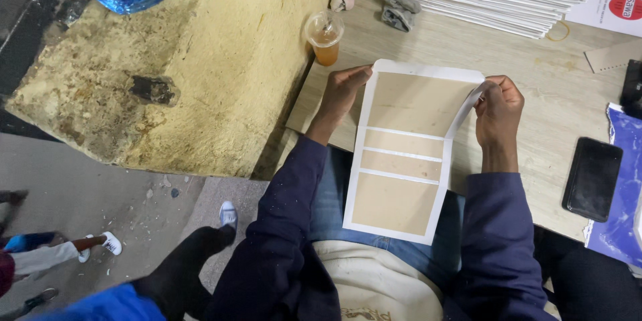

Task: The person sits on the floor and wipes a rectangular piece of paper with a cloth. They flip the paper over to clean the other side and continue wiping the surface thoroughly.

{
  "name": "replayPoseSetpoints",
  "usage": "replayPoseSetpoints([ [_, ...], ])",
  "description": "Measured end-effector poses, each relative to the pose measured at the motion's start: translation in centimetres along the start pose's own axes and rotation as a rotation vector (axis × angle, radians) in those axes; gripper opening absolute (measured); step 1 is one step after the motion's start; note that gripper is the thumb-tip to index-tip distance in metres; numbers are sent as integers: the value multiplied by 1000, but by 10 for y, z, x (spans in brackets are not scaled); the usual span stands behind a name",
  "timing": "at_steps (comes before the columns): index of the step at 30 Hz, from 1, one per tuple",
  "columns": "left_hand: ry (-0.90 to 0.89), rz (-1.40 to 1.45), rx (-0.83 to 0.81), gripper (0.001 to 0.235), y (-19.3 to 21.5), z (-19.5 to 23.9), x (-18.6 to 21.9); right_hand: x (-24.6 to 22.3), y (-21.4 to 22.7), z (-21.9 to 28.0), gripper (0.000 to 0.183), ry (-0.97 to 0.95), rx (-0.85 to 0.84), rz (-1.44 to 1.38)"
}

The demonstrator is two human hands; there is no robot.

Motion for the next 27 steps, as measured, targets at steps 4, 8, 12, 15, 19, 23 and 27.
replayPoseSetpoints([
  [4, -14, -3, 15, 31, -3, 4, 20, -2, 2, -1, 6, 1, -40, 40],
  [8, 49, -54, -65, 47, -3, -4, 34, -16, 1, -4, 19, -41, -398, 73],
  [12, -130, -229, -286, 27, -22, -36, 36, -24, -4, -23, 20, -157, -495, 347],
  [15, -74, -843, -179, 18, -23, -82, -1, -3, -8, -51, 19, -26, -502, 805],
  [19, -261, -1326, -79, 15, -30, -112, -46, 59, -42, -75, 32, 467, -569, 1417],
  [23, -324, -1344, 14, 32, -43, -110, -51, 55, -117, -58, 95, 186, -699, 1523],
  [27, -377, -1378, 42, 22, -59, -83, -51, 90, -136, -62, 100, 320, -692, 1678],
])
Point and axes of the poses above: each hand's wrist, its own z-axis away from the middle knuckle, its own y-axis out of the back of the hand, x = y × z, the point moved 8 cm from there along -z, towards the middle knuckle, and after that the axes turned 1 degree about -x, right-handed, at the moved point
